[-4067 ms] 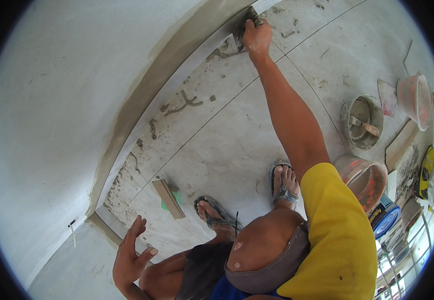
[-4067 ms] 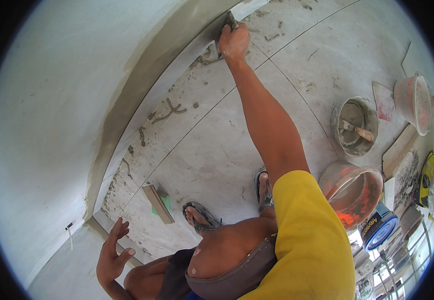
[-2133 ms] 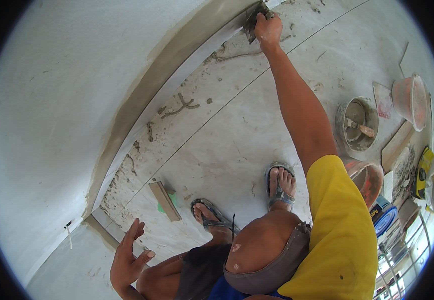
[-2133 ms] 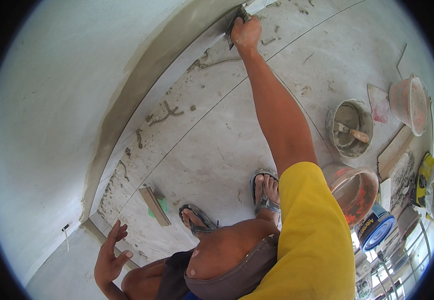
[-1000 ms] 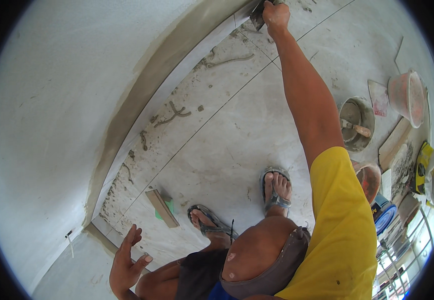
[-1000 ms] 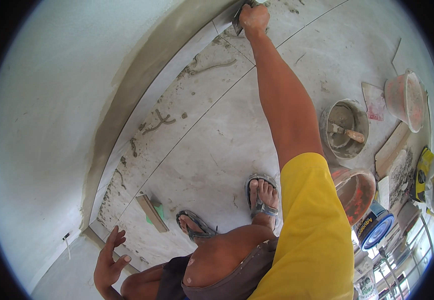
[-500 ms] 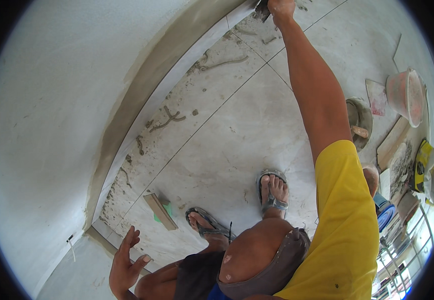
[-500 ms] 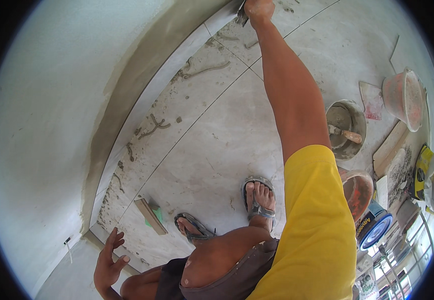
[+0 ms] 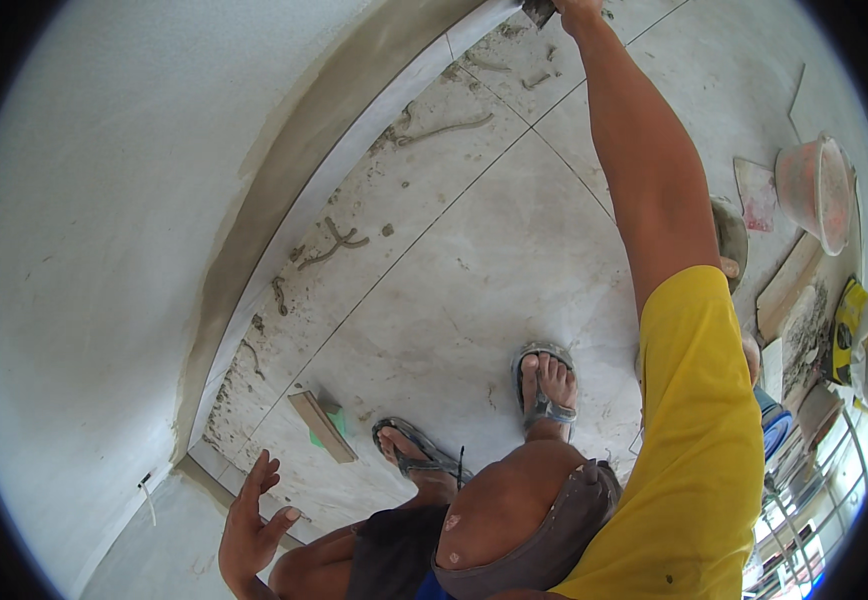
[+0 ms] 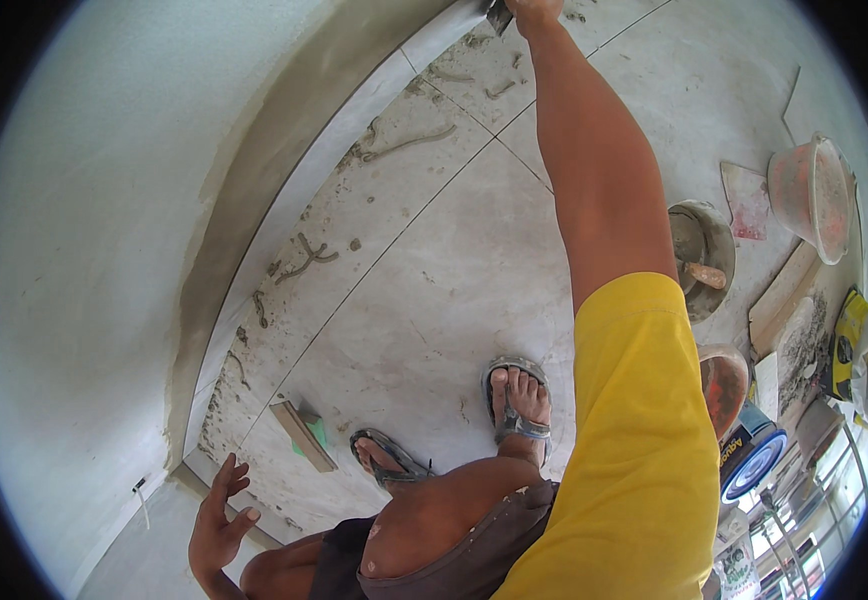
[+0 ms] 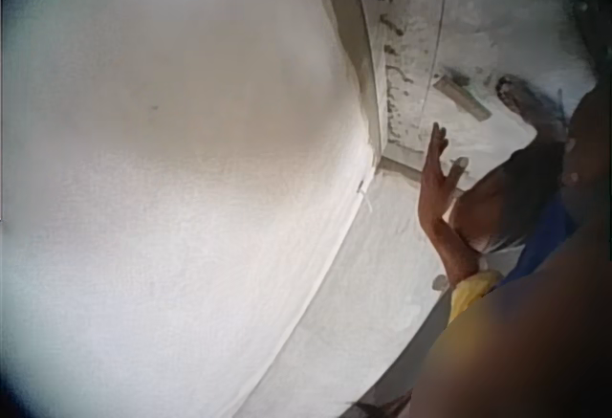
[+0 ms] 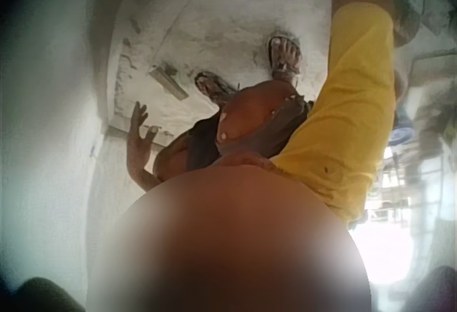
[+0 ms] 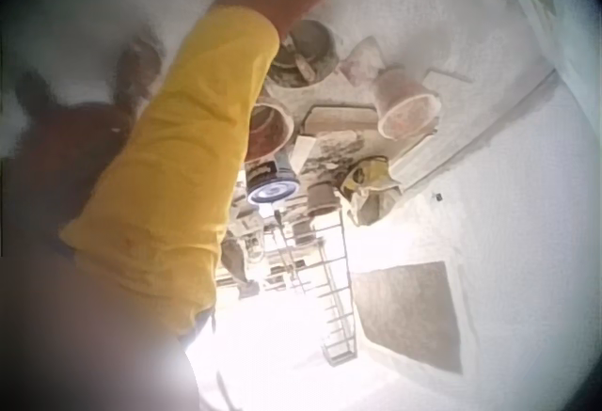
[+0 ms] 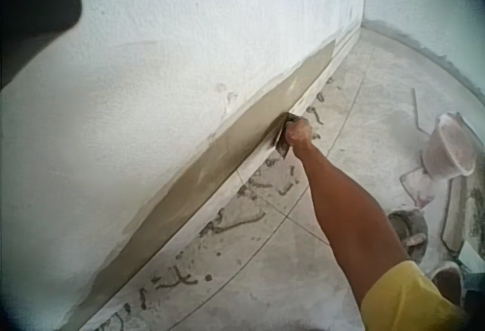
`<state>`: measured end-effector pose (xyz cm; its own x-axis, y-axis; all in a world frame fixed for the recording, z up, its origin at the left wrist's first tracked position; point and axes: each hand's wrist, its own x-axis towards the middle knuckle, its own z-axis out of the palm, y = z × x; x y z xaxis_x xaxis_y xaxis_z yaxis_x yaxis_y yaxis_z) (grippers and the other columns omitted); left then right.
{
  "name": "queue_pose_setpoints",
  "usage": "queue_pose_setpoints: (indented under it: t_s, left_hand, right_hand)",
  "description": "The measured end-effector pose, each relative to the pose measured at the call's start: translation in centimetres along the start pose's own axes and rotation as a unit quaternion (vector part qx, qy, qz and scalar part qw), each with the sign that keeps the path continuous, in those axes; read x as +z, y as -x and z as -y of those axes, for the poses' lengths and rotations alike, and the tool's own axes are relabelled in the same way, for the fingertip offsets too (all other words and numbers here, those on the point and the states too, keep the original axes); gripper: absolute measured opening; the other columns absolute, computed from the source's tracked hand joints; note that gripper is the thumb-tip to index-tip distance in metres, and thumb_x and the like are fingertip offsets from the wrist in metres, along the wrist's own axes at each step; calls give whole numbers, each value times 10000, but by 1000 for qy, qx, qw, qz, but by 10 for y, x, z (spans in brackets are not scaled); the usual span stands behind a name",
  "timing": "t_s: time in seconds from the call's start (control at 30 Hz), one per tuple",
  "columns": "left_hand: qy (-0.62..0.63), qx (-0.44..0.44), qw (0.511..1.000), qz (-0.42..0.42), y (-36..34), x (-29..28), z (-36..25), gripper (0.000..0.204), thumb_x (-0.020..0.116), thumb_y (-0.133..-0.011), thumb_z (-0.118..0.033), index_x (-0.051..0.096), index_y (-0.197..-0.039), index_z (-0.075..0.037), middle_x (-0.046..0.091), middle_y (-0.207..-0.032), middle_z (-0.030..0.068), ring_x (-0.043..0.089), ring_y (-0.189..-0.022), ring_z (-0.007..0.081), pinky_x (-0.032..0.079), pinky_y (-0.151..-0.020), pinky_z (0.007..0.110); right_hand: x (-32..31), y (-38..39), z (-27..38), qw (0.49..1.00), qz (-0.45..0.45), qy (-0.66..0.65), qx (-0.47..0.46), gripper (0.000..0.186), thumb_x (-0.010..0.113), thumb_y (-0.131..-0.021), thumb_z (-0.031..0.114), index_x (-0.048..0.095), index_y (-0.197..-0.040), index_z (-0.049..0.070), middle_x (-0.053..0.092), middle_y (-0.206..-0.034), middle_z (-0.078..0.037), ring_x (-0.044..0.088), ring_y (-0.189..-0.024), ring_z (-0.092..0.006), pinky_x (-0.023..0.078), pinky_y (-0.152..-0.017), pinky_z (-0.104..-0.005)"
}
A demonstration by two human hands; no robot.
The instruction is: Apply grout or mortar to the edges of newly installed floor tiles using a trowel.
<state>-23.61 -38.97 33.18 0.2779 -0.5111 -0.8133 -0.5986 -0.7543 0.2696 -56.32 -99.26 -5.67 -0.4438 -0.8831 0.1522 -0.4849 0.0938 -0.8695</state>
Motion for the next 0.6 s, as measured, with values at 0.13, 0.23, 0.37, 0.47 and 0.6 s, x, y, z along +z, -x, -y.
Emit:
queue_pose_setpoints:
  t_s: [0.13,0.23,0.37,0.47,0.6]
  left_hand:
    - [26,46,998,18,-14,8,8,880,757,-767,-207,275,-1481,-24,517,-1334,270,542,-1207,364,420,-996,418]
    - [16,6,1000,2,-5,2,4,880,759,-766,-198,276,-1480,-24,519,-1331,271,543,-1205,362,423,-994,415]
    - [19,12,1000,-2,0,-1,6,879,760,-767,-191,275,-1483,-33,524,-1328,267,547,-1200,359,429,-989,410]
    - [12,-2,1000,-1,1,0,2,886,741,-773,-249,265,-1491,-44,518,-1340,251,547,-1196,358,420,-993,421]
    - [17,-16,1000,-13,4,2,-2,873,756,-778,-209,273,-1484,-37,523,-1328,267,553,-1190,360,433,-982,413]
  right_hand:
    - [-46,-64,-25,960,158,-223,57,196,514,-918,115,563,-763,6,558,-674,-93,510,-579,-235,431,-515,-405]
    - [-21,35,4,988,149,5,-50,302,611,-773,178,628,-844,-115,660,-841,-290,650,-808,-412,492,-756,-425]
    - [-29,143,56,965,126,-198,119,321,608,-780,171,624,-841,-144,658,-800,-278,649,-765,-382,484,-731,-419]
    - [-23,129,58,983,38,-132,121,342,610,-769,178,615,-835,-158,649,-815,-308,650,-778,-402,484,-730,-432]
    - [-1,5,-33,910,120,-315,242,155,580,-903,179,531,-788,88,497,-694,-100,455,-547,-204,392,-466,-423]
